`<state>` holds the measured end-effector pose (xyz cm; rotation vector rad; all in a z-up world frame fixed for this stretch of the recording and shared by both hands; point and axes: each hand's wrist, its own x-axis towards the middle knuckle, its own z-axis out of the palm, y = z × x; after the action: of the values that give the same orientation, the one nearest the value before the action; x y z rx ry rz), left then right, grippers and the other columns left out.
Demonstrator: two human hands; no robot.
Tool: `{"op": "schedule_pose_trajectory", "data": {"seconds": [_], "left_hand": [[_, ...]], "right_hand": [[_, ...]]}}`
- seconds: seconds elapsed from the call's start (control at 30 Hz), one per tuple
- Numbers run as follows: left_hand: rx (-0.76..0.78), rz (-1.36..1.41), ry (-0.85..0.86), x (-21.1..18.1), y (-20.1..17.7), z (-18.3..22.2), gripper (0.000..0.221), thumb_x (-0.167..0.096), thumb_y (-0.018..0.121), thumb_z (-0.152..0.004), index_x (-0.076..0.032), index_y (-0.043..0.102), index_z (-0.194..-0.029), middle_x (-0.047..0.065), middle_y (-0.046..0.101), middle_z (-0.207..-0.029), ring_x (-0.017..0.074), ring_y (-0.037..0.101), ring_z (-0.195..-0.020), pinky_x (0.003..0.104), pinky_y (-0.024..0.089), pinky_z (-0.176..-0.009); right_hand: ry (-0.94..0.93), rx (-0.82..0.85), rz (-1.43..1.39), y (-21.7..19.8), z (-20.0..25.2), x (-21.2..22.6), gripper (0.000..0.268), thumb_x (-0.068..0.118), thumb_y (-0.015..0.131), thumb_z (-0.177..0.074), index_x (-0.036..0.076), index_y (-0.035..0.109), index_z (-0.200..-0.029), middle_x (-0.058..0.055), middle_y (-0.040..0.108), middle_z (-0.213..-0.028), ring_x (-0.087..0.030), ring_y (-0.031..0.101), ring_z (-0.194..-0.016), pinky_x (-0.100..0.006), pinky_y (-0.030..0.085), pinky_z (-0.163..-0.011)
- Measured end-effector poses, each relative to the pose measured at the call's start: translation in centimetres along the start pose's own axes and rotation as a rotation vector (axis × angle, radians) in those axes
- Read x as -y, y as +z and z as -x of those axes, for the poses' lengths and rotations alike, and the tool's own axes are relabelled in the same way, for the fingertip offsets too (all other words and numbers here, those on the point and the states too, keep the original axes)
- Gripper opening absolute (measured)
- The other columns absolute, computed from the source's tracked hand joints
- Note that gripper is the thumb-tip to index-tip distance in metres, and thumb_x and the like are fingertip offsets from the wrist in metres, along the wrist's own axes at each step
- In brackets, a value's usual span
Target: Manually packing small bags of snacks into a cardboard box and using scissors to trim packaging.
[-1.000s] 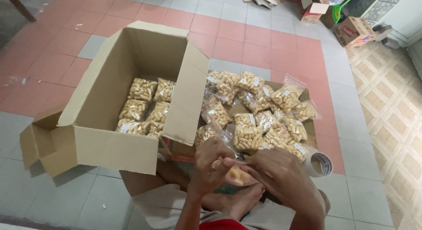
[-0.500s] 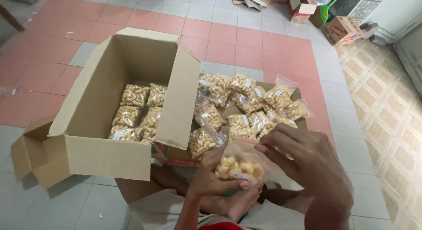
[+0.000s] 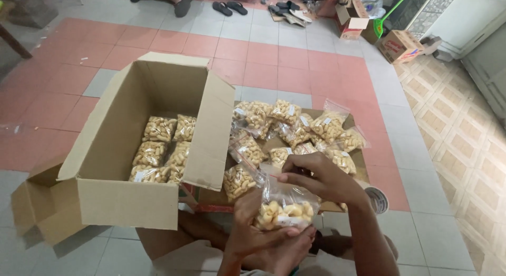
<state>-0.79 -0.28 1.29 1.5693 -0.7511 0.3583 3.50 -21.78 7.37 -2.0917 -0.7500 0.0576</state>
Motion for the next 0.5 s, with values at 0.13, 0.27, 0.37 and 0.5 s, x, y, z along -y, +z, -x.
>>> {"op": "schedule_pose_trajectory", "data": {"seconds": [0.13,0.27,0.37,0.5], "left_hand": [[-0.020,0.002,-0.051,0.7,0.2,0.7,0.059,-0.045,0.087,-0.081,0.000,0.072,-0.114,0.010,0.077,-0.100,0.0221,0.074,-0.091,0.036,0.060,-0.077],[0.004,-0.098,-0.009,0.8,0.2,0.7,0.048,-0.050,0.081,-0.086,-0.005,0.071,-0.102,0.009,0.074,-0.091,0.0242,0.073,-0.083,0.039,0.056,-0.072],[-0.009,-0.182,0.019,1.0,0.5,0.9,0.045,-0.047,0.080,-0.089,-0.006,0.064,-0.094,0.008,0.063,-0.081,0.0253,0.065,-0.073,0.040,0.050,-0.063],[-0.116,-0.306,0.064,1.2,1.2,0.4,0.040,-0.045,0.077,-0.091,-0.008,0.063,-0.081,0.006,0.063,-0.070,0.0220,0.064,-0.059,0.038,0.050,-0.054]], "right_hand": [[0.077,-0.001,-0.132,2.2,0.7,-1.5,0.026,0.030,0.066,-0.102,0.009,0.072,-0.088,0.000,0.066,-0.073,-0.009,0.052,-0.059,-0.026,0.038,-0.054],[0.267,-0.081,-0.510,4.2,1.7,-3.3,0.025,0.022,0.076,-0.097,0.011,0.067,-0.117,0.005,0.045,-0.065,-0.008,0.047,-0.059,-0.024,0.038,-0.054],[0.275,-0.167,-0.555,5.4,2.4,-4.0,0.023,0.016,0.077,-0.097,0.013,0.063,-0.115,0.003,0.048,-0.068,-0.008,0.048,-0.060,-0.024,0.040,-0.053],[0.112,-0.241,-0.417,6.1,2.4,-3.8,0.022,0.032,0.072,-0.099,0.011,0.068,-0.104,-0.001,0.067,-0.100,-0.009,0.063,-0.076,-0.023,0.048,-0.062]]}}
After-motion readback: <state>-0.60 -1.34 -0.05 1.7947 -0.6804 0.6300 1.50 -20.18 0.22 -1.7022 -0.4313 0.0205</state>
